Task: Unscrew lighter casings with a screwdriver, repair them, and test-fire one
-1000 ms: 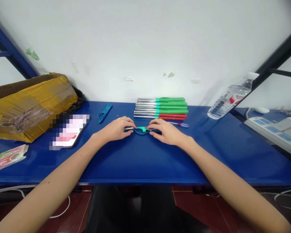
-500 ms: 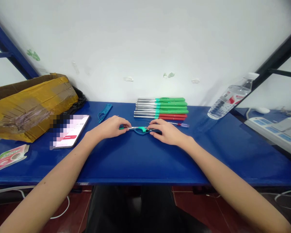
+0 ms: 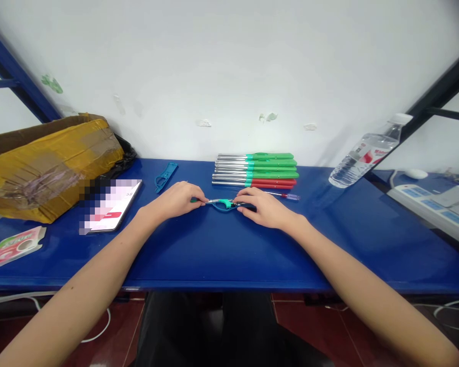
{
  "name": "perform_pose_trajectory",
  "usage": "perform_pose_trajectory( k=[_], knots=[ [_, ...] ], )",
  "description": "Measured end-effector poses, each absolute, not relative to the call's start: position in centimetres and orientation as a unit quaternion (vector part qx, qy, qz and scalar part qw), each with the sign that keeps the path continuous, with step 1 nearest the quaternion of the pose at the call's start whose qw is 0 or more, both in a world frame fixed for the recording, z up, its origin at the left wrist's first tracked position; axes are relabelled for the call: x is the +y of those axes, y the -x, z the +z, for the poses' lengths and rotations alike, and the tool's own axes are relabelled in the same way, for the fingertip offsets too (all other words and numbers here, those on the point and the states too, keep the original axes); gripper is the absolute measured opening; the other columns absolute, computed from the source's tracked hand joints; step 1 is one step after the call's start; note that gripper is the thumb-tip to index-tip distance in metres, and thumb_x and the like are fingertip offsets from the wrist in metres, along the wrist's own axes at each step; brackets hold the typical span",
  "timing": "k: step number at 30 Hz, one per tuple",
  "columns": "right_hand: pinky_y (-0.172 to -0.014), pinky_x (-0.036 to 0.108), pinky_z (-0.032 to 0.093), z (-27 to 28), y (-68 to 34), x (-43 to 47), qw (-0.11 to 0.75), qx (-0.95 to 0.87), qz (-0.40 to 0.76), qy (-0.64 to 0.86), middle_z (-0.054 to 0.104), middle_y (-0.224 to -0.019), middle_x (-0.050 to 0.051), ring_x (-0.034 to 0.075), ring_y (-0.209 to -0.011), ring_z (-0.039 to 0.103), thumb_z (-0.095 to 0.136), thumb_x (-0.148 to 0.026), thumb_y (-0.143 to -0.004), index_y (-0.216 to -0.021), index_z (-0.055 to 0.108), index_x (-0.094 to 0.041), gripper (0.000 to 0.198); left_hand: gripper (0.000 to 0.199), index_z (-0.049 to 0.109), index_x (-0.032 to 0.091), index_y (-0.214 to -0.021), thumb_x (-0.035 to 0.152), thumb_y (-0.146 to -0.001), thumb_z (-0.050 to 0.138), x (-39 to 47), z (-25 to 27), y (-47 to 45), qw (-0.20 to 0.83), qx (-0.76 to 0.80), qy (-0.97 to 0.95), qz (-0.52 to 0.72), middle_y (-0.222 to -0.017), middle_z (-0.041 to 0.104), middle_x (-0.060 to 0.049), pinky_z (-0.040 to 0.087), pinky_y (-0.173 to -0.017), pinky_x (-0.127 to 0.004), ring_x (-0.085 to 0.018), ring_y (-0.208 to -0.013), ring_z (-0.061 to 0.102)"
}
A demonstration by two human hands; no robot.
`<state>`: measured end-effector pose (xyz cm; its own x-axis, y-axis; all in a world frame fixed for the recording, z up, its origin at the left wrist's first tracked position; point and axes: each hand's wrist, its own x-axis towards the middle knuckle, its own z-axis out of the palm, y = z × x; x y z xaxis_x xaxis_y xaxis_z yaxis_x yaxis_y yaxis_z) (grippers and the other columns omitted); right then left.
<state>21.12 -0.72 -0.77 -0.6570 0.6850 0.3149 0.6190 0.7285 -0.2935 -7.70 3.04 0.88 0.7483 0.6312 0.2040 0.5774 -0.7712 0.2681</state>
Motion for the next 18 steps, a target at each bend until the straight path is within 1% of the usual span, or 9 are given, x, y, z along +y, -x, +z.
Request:
perform_pose_trajectory(
  k=[4, 10, 15, 18],
  knots=[
    [-0.092, 0.044, 0.053, -0.8, -21.1, -0.7, 0.21, -0.906, 0.08, 0.359, 0.064, -0.119, 0.012, 0.026, -0.106, 0.062, 0.052, -0.029, -0.095, -0.118, 0.068, -0.021, 0.03, 0.019, 0.076, 0.023, -0.094, 0.027, -0.09, 0.058, 3.1, 0.7, 7.8, 0.098, 0.325, -0.929, 0.145, -0.093, 0.073, -0.005, 0.05, -0.08, -0.029, -0.018, -0.084, 0.067],
    [-0.094, 0.044, 0.052, -0.9, -21.1, -0.7, 0.221, -0.903, 0.065, 0.362, 0.063, -0.119, 0.012, 0.025, -0.108, 0.061, 0.051, -0.03, -0.095, -0.114, 0.071, -0.021, 0.029, 0.021, 0.075, 0.02, -0.089, 0.026, -0.091, 0.055, 2.7, 0.6, 7.2, 0.082, 0.323, -0.927, 0.17, -0.099, 0.071, -0.006, 0.049, -0.08, -0.029, -0.018, -0.084, 0.066],
    [-0.094, 0.044, 0.052, -0.9, -21.1, -0.7, 0.218, -0.904, 0.063, 0.362, 0.063, -0.119, 0.012, 0.025, -0.108, 0.061, 0.05, -0.03, -0.096, -0.114, 0.072, -0.021, 0.03, 0.022, 0.073, 0.021, -0.096, 0.025, -0.092, 0.052, 2.3, 0.7, 6.6, 0.077, 0.329, -0.926, 0.171, -0.092, 0.072, -0.004, 0.048, -0.077, -0.029, -0.018, -0.081, 0.065],
    [-0.093, 0.044, 0.053, -0.9, -21.1, -0.7, 0.22, -0.905, 0.062, 0.36, 0.064, -0.118, 0.011, 0.025, -0.107, 0.061, 0.05, -0.029, -0.096, -0.115, 0.071, -0.022, 0.03, 0.026, 0.073, 0.022, -0.102, 0.027, -0.093, 0.05, 2.1, 0.6, 6.5, 0.076, 0.327, -0.928, 0.163, -0.097, 0.071, -0.005, 0.048, -0.077, -0.029, -0.018, -0.083, 0.065]
  ],
)
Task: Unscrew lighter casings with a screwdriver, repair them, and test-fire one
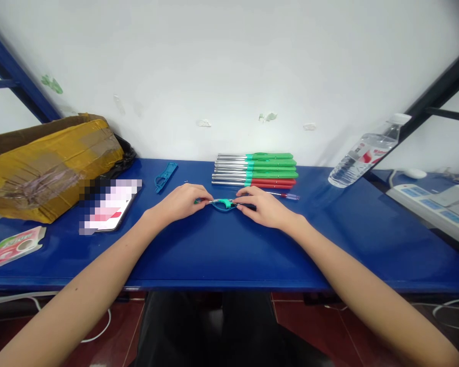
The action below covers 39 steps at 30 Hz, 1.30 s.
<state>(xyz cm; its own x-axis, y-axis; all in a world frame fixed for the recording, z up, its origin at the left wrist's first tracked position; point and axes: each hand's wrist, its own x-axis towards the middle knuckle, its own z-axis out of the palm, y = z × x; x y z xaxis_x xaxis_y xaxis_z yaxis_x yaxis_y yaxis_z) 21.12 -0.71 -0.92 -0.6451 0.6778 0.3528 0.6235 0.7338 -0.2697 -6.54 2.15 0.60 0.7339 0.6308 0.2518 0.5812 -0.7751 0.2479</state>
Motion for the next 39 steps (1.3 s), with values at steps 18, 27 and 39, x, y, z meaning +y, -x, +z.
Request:
perform_pose_trajectory(
  k=[18, 27, 39],
  knots=[
    [-0.092, 0.042, 0.052, -0.8, -21.0, -0.8, 0.216, -0.906, 0.064, 0.359, 0.064, -0.117, 0.011, 0.024, -0.105, 0.061, 0.049, -0.03, -0.096, -0.115, 0.071, -0.02, 0.03, 0.032, 0.069, 0.022, -0.115, 0.025, -0.096, 0.043, 1.9, 0.0, 6.3, 0.087, 0.335, -0.928, 0.136, -0.107, 0.061, -0.008, 0.047, -0.087, -0.034, -0.022, -0.099, 0.059],
    [-0.094, 0.043, 0.052, -0.9, -20.8, -0.8, 0.228, -0.905, 0.078, 0.351, 0.064, -0.116, 0.011, 0.025, -0.107, 0.06, 0.052, -0.028, -0.094, -0.113, 0.067, -0.018, 0.026, 0.03, 0.067, 0.02, -0.112, 0.02, -0.096, 0.042, 1.5, 0.5, 5.9, 0.063, 0.331, -0.932, 0.136, -0.106, 0.063, -0.008, 0.047, -0.086, -0.034, -0.022, -0.098, 0.059],
    [-0.096, 0.044, 0.052, -1.1, -20.8, -0.7, 0.225, -0.906, 0.072, 0.351, 0.063, -0.119, 0.012, 0.026, -0.11, 0.06, 0.052, -0.028, -0.095, -0.113, 0.066, -0.017, 0.025, 0.033, 0.069, 0.018, -0.114, 0.012, -0.094, 0.043, 1.1, 0.4, 5.7, -0.008, 0.329, -0.939, 0.105, -0.106, 0.063, -0.008, 0.047, -0.086, -0.034, -0.021, -0.096, 0.059]
  ],
)
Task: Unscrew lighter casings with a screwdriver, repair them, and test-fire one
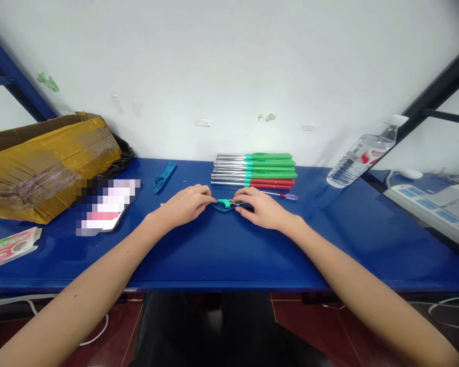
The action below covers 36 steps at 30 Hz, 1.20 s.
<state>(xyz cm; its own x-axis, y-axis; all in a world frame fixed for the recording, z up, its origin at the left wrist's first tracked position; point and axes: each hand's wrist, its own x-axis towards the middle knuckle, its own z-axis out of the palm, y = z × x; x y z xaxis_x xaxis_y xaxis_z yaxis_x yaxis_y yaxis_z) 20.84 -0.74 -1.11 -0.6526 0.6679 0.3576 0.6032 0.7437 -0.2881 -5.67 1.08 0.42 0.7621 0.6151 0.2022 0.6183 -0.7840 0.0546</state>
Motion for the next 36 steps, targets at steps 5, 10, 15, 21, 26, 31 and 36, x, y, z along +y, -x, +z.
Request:
perform_pose_trajectory(
  k=[5, 10, 15, 21, 26, 31, 36],
  knots=[
    [-0.096, 0.044, 0.052, -1.2, -20.8, -0.7, 0.224, -0.906, 0.071, 0.351, 0.063, -0.119, 0.012, 0.025, -0.109, 0.06, 0.052, -0.028, -0.095, -0.114, 0.066, -0.018, 0.026, 0.034, 0.069, 0.017, -0.112, 0.01, -0.093, 0.041, 1.0, 0.1, 5.5, 0.007, -0.322, 0.938, -0.126, -0.109, 0.062, -0.008, 0.048, -0.086, -0.034, -0.021, -0.098, 0.058],
    [-0.096, 0.044, 0.051, -1.3, -20.9, -0.6, 0.228, -0.907, 0.068, 0.347, 0.063, -0.118, 0.011, 0.025, -0.109, 0.06, 0.052, -0.028, -0.095, -0.113, 0.066, -0.018, 0.025, 0.034, 0.069, 0.017, -0.11, 0.007, -0.092, 0.042, 0.7, 0.1, 5.2, 0.027, -0.326, 0.935, -0.137, -0.104, 0.064, -0.008, 0.049, -0.084, -0.033, -0.021, -0.095, 0.059],
    [-0.095, 0.043, 0.051, -1.2, -20.8, -0.7, 0.225, -0.907, 0.07, 0.349, 0.063, -0.118, 0.012, 0.025, -0.108, 0.059, 0.052, -0.028, -0.095, -0.114, 0.066, -0.017, 0.025, 0.031, 0.068, 0.015, -0.11, 0.008, -0.093, 0.043, 0.2, 0.3, 4.6, 0.06, -0.339, 0.932, -0.116, -0.094, 0.064, -0.008, 0.047, -0.079, -0.033, -0.021, -0.088, 0.057],
    [-0.095, 0.043, 0.052, -1.1, -20.9, -0.7, 0.225, -0.907, 0.071, 0.349, 0.064, -0.117, 0.012, 0.025, -0.107, 0.06, 0.052, -0.028, -0.095, -0.114, 0.065, -0.017, 0.026, 0.027, 0.063, 0.014, -0.115, 0.014, -0.095, 0.046, -0.1, 0.1, 4.4, 0.069, -0.343, 0.928, -0.126, -0.096, 0.063, -0.007, 0.046, -0.081, -0.033, -0.022, -0.091, 0.056],
    [-0.094, 0.044, 0.052, -1.0, -20.8, -0.8, 0.225, -0.906, 0.073, 0.351, 0.064, -0.117, 0.012, 0.025, -0.107, 0.06, 0.052, -0.028, -0.095, -0.114, 0.065, -0.018, 0.025, 0.03, 0.062, 0.017, -0.122, 0.023, -0.099, 0.045, -0.6, 0.1, 4.1, 0.105, -0.335, 0.931, -0.102, -0.095, 0.058, -0.008, 0.045, -0.078, -0.033, -0.022, -0.087, 0.054],
    [-0.095, 0.045, 0.051, -1.1, -20.8, -0.9, 0.236, -0.906, 0.06, 0.347, 0.064, -0.116, 0.012, 0.026, -0.109, 0.058, 0.053, -0.027, -0.094, -0.112, 0.066, -0.018, 0.024, 0.03, 0.064, 0.018, -0.12, 0.024, -0.099, 0.043, -1.0, 0.3, 3.7, 0.112, -0.337, 0.931, -0.087, -0.097, 0.056, -0.008, 0.045, -0.079, -0.034, -0.021, -0.087, 0.053],
    [-0.096, 0.045, 0.05, -1.0, -20.7, -0.9, 0.242, -0.905, 0.064, 0.343, 0.065, -0.116, 0.012, 0.026, -0.109, 0.058, 0.053, -0.027, -0.094, -0.111, 0.067, -0.019, 0.023, 0.03, 0.064, 0.017, -0.12, 0.024, -0.1, 0.042, -1.1, 0.3, 3.6, 0.124, -0.341, 0.929, -0.074, -0.098, 0.056, -0.009, 0.045, -0.08, -0.034, -0.021, -0.087, 0.053]
  ],
)
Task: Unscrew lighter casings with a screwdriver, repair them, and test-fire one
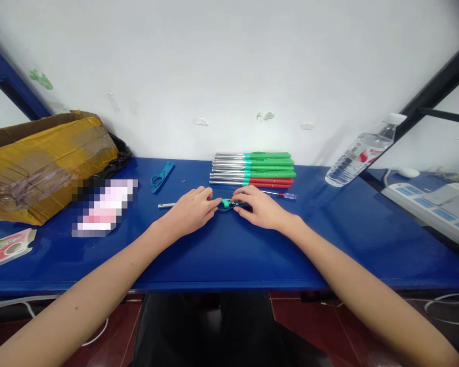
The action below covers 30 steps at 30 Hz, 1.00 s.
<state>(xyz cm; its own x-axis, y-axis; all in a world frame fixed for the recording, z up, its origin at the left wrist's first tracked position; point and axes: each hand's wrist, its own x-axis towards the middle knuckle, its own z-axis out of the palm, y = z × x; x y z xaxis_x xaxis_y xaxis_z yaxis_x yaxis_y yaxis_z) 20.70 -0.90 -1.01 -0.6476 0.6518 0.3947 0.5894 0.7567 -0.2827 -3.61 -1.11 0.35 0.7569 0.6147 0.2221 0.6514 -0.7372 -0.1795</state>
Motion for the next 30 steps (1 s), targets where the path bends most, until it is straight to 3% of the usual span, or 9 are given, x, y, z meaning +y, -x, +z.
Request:
perform_pose_trajectory(
  k=[15, 30],
  knots=[
    [-0.098, 0.044, 0.049, -0.74, -20.94, -0.83, 0.245, -0.9, 0.071, 0.354, 0.064, -0.115, 0.012, 0.026, -0.109, 0.058, 0.053, -0.027, -0.094, -0.111, 0.066, -0.018, 0.023, 0.026, 0.062, 0.016, -0.119, 0.026, -0.097, 0.052, -0.7, -0.07, 3.7, 0.117, -0.349, 0.925, -0.094, -0.097, 0.057, -0.008, 0.043, -0.079, -0.032, -0.021, -0.087, 0.053],
    [-0.094, 0.044, 0.051, -0.62, -21.32, -0.62, 0.231, -0.897, 0.054, 0.373, 0.066, -0.11, 0.011, 0.026, -0.104, 0.06, 0.052, -0.029, -0.094, -0.108, 0.066, -0.018, 0.022, 0.029, 0.06, 0.02, -0.123, 0.019, -0.098, 0.045, -0.88, 0.06, 3.63, 0.16, -0.326, 0.929, -0.071, -0.095, 0.055, -0.007, 0.041, -0.076, -0.031, -0.019, -0.081, 0.05]
  ],
)
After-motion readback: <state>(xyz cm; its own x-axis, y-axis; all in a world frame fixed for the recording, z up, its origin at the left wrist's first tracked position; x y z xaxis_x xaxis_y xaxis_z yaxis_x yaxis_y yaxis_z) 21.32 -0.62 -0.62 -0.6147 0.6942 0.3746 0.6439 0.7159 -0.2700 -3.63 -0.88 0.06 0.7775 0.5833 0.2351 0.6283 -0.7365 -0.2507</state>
